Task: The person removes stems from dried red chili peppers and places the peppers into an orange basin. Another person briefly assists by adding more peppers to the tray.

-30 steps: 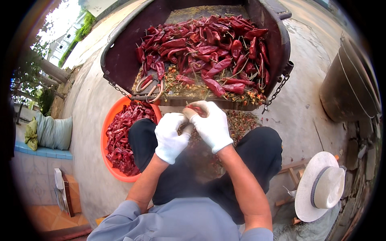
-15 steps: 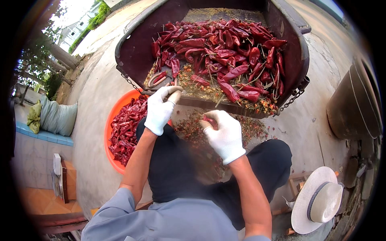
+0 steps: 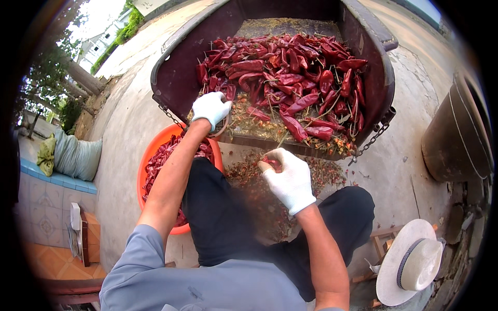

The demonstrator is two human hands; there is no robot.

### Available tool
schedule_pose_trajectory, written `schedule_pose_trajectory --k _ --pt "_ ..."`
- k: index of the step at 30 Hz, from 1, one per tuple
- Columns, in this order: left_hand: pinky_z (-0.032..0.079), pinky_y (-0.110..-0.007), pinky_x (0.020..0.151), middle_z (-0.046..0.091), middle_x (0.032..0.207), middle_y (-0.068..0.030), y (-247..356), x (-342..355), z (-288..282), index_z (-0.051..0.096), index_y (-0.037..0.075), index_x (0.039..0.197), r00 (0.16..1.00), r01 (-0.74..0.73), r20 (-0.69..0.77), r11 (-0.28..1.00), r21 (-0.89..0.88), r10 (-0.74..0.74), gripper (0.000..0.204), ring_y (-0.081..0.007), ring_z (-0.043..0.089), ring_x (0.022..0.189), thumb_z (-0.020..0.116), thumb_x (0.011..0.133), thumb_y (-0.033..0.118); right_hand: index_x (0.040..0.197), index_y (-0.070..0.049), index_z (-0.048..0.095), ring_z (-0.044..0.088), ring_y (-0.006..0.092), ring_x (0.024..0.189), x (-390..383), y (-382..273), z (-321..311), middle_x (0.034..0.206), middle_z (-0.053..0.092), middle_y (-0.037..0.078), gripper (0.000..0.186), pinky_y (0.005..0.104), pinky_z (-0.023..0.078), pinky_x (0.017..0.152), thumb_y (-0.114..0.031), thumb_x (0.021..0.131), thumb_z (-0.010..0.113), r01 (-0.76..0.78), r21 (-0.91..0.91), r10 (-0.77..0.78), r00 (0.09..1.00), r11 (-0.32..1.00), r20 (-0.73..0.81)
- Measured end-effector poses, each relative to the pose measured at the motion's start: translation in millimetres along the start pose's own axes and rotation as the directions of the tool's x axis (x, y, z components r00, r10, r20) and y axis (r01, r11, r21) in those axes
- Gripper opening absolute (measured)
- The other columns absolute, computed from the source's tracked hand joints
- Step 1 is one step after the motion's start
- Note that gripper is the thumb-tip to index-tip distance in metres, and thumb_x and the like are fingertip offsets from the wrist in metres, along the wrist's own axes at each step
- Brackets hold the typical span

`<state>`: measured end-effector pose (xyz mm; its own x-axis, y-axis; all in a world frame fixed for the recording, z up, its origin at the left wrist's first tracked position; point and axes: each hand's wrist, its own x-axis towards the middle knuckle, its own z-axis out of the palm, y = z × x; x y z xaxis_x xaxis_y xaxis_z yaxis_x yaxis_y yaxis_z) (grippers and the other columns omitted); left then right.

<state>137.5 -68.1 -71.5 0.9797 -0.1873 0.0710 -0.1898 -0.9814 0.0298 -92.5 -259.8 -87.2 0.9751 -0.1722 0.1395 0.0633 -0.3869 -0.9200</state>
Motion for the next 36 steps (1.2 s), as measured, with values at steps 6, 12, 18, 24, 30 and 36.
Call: schedule_pose_trajectory --k 6,12,18,24,30,36 --pt "0.054 -0.044 0.082 0.074 0.096 -0.0128 -12.5 -14.4 13.3 0.076 0.018 0.104 0.981 -0.086 -0.168 0.995 0.056 0.095 0.024 -0.0327 0.070 0.096 0.066 0.090 0.035 0.098 -0.003 0.071 0.073 0.0201 0.077 -1.1 -2.6 -1.6 0.087 0.073 0.013 0.021 0.0312 0.057 0.072 -0.017 0.084 0.077 0.009 -0.032 -0.009 1.000 0.999 0.001" --pt "0.055 -0.030 0.079 0.076 0.097 -0.0122 -34.6 -30.4 8.9 0.072 -0.001 0.110 0.941 -0.009 -0.190 0.540 -0.842 -0.281 0.025 -0.0163 0.071 0.089 0.068 0.091 0.015 0.108 -0.001 0.070 0.065 0.0133 0.063 4.2 2.8 -3.1 0.080 0.070 0.009 0.026 0.0276 0.052 0.060 -0.017 0.088 0.072 -0.126 0.246 0.117 0.992 0.961 0.053" --pt "0.057 -0.027 0.072 0.071 0.101 -0.0112 -30.8 -64.9 38.8 0.065 -0.006 0.115 0.947 -0.137 -0.238 0.396 -0.908 -0.216 0.024 -0.0145 0.069 0.080 0.065 0.097 0.009 0.119 0.003 0.066 0.051 0.0063 0.052 10.5 -9.2 -3.2 0.083 0.065 0.005 0.035 0.0235 0.044 0.049 -0.020 0.093 0.068 -0.383 0.533 0.314 0.924 0.755 0.220" --pt "0.054 -0.034 0.091 0.070 0.118 -0.0169 47.0 -156.1 21.2 0.070 0.000 0.108 0.832 -0.524 -0.527 0.555 -0.646 0.171 0.019 -0.0257 0.069 0.108 0.070 0.089 0.002 0.134 0.005 0.057 0.051 0.0050 0.058 18.0 4.5 -1.6 0.083 0.062 0.002 0.054 0.0225 0.044 0.050 -0.027 0.093 0.073 -0.345 0.748 0.309 0.931 0.568 0.195" --pt "0.056 -0.040 0.081 0.069 0.114 -0.0153 54.9 -171.6 11.2 0.067 0.003 0.096 0.569 -0.767 -0.633 0.616 -0.179 0.524 0.022 -0.0339 0.069 0.101 0.068 0.073 0.003 0.133 0.003 0.059 0.051 0.0036 0.060 11.5 -3.1 -6.6 0.088 0.066 0.005 0.057 0.0205 0.040 0.051 -0.031 0.091 0.076 -0.320 0.607 0.241 0.947 0.728 0.210" --pt "0.055 -0.038 0.080 0.069 0.102 -0.0132 58.1 -181.8 1.3 0.069 0.004 0.091 0.590 -0.796 -0.556 0.535 -0.282 0.585 0.017 -0.0331 0.068 0.098 0.069 0.074 0.004 0.116 0.003 0.070 0.066 0.0132 0.075 10.2 5.2 -0.4 0.097 0.074 0.009 0.043 0.0285 0.055 0.073 -0.023 0.083 0.079 -0.078 0.260 0.087 0.996 0.962 -0.023"
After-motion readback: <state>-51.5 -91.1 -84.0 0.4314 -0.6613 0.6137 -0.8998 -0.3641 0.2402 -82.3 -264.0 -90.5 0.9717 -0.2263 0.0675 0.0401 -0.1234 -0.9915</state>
